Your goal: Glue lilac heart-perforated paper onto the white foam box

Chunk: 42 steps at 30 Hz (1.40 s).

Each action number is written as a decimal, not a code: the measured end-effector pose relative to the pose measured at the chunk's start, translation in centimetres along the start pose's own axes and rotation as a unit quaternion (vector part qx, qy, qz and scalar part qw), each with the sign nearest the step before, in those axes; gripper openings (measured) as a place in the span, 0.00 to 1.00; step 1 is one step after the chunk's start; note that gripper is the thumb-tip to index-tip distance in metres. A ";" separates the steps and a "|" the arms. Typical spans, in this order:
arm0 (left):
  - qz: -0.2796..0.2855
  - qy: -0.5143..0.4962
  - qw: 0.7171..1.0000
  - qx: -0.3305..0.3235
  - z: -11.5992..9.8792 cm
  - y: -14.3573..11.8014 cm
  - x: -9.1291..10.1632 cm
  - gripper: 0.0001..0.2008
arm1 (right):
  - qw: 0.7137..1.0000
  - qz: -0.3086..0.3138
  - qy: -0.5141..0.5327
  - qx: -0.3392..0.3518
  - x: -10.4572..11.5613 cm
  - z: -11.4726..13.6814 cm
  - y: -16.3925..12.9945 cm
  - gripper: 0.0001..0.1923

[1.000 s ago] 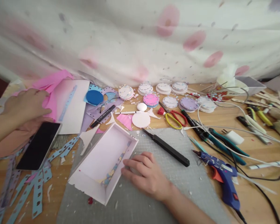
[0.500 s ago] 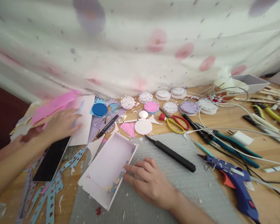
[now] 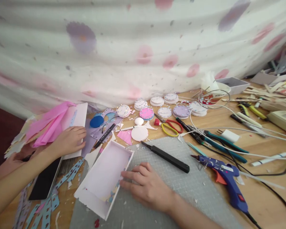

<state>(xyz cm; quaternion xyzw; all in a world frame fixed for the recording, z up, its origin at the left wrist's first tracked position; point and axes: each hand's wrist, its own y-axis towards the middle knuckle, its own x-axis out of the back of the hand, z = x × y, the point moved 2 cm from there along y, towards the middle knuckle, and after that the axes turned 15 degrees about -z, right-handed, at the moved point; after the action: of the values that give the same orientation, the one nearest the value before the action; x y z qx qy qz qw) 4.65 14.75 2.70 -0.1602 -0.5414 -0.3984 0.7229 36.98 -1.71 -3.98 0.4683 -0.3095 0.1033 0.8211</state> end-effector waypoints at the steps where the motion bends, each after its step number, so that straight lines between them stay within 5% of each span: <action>1: -0.002 0.001 1.000 0.001 0.1 0.0 0.3 0.08 | 1.000 0.001 0.002 -0.001 0.0 0.0 0.0 0.18; 13: -0.035 0.006 0.999 0.006 3.0 -2.2 5.2 0.11 | 0.999 0.042 0.006 -0.011 0.0 -0.2 -0.5 0.22; 21: -0.001 -0.019 1.000 -0.009 2.2 -2.0 2.8 0.14 | 0.998 0.069 -0.001 -0.012 0.5 0.7 2.3 0.18; 27: 0.004 -0.038 0.999 -0.030 1.7 -1.7 1.4 0.16 | 0.994 0.107 -0.020 0.015 0.4 -0.1 8.6 0.13; 30: -0.003 -0.042 0.999 -0.032 1.9 -1.7 1.5 0.16 | 0.985 0.167 -0.032 0.028 -2.2 -1.0 13.2 0.14; 35: -0.018 -0.044 0.998 -0.027 2.3 -2.1 2.1 0.16 | 0.960 0.273 -0.066 0.016 -9.7 -2.9 18.6 0.12; 38: -0.027 -0.049 0.998 -0.022 2.4 -2.5 2.6 0.16 | 0.945 0.301 -0.129 -0.027 -12.9 -4.0 19.2 0.11; 42: -0.037 -0.064 0.997 -0.011 2.6 -2.8 2.9 0.16 | 0.934 0.289 -0.196 -0.078 -13.6 -5.2 18.1 0.15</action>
<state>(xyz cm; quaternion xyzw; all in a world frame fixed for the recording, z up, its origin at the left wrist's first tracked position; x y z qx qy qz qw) 1.15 13.53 5.75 -0.1734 -0.5875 -0.4200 0.6696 20.07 14.01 -1.33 0.3043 -0.5935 0.2175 0.7127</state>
